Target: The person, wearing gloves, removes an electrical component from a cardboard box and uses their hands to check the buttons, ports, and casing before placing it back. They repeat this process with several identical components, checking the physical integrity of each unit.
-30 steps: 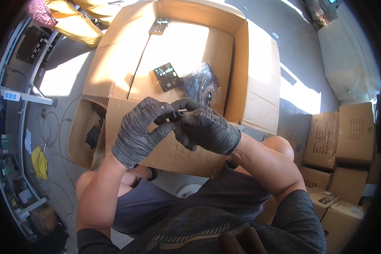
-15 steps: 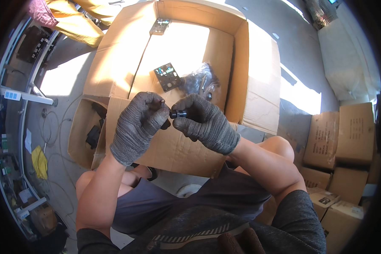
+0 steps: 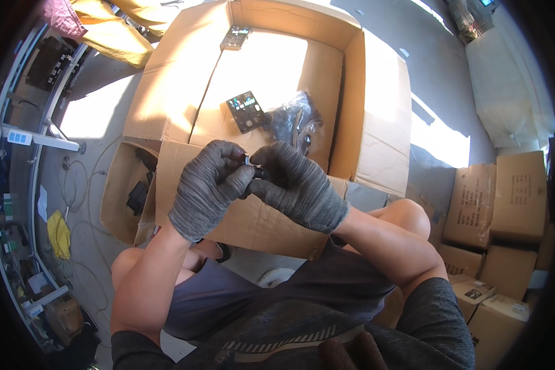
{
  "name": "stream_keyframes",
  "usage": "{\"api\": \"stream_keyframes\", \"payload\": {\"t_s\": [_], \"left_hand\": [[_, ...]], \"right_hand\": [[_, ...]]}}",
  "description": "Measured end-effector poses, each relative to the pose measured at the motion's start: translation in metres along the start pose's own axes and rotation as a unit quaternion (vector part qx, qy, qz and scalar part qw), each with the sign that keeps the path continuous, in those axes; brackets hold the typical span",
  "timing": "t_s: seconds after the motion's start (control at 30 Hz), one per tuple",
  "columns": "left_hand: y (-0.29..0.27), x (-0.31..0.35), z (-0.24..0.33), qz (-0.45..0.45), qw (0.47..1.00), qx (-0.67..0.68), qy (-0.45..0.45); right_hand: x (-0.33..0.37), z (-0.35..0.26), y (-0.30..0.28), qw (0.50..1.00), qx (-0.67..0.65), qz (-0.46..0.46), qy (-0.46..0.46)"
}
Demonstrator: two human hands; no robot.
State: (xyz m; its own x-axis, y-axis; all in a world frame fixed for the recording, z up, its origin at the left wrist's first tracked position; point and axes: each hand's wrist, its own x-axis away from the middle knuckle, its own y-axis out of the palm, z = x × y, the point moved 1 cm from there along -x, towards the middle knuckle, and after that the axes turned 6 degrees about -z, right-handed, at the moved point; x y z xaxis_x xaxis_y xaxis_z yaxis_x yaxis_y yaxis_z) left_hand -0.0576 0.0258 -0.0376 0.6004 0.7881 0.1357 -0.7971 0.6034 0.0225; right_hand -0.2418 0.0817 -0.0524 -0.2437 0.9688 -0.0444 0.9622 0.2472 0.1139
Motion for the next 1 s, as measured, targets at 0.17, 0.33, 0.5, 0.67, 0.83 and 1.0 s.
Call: {"api": "stream_keyframes", "payload": {"t_s": [0.17,0.33,0.5,0.67,0.83,1.0], "left_hand": [[-0.007,-0.004,-0.003,0.042,0.997,0.059,-0.021],[-0.006,-0.004,0.004,0.043,0.997,0.053,-0.033],[-0.006,-0.004,0.004,0.048,0.998,0.042,-0.028],[-0.003,-0.004,-0.002,0.038,0.998,0.034,-0.023],[0.000,-0.003,-0.005,0.025,0.999,0.039,-0.021],[0.001,-0.004,-0.003,0.017,0.998,0.051,-0.015]], "right_hand": [[0.005,-0.001,-0.015,0.987,-0.156,-0.028,0.017],[0.003,-0.006,-0.016,0.995,-0.088,-0.038,0.034],[0.001,-0.010,-0.014,1.000,0.028,-0.002,0.001],[-0.002,-0.018,-0.021,0.976,0.212,-0.030,-0.032],[-0.001,-0.022,-0.018,0.965,0.256,-0.039,-0.034],[0.002,-0.017,-0.021,0.984,0.172,-0.026,-0.035]]}}
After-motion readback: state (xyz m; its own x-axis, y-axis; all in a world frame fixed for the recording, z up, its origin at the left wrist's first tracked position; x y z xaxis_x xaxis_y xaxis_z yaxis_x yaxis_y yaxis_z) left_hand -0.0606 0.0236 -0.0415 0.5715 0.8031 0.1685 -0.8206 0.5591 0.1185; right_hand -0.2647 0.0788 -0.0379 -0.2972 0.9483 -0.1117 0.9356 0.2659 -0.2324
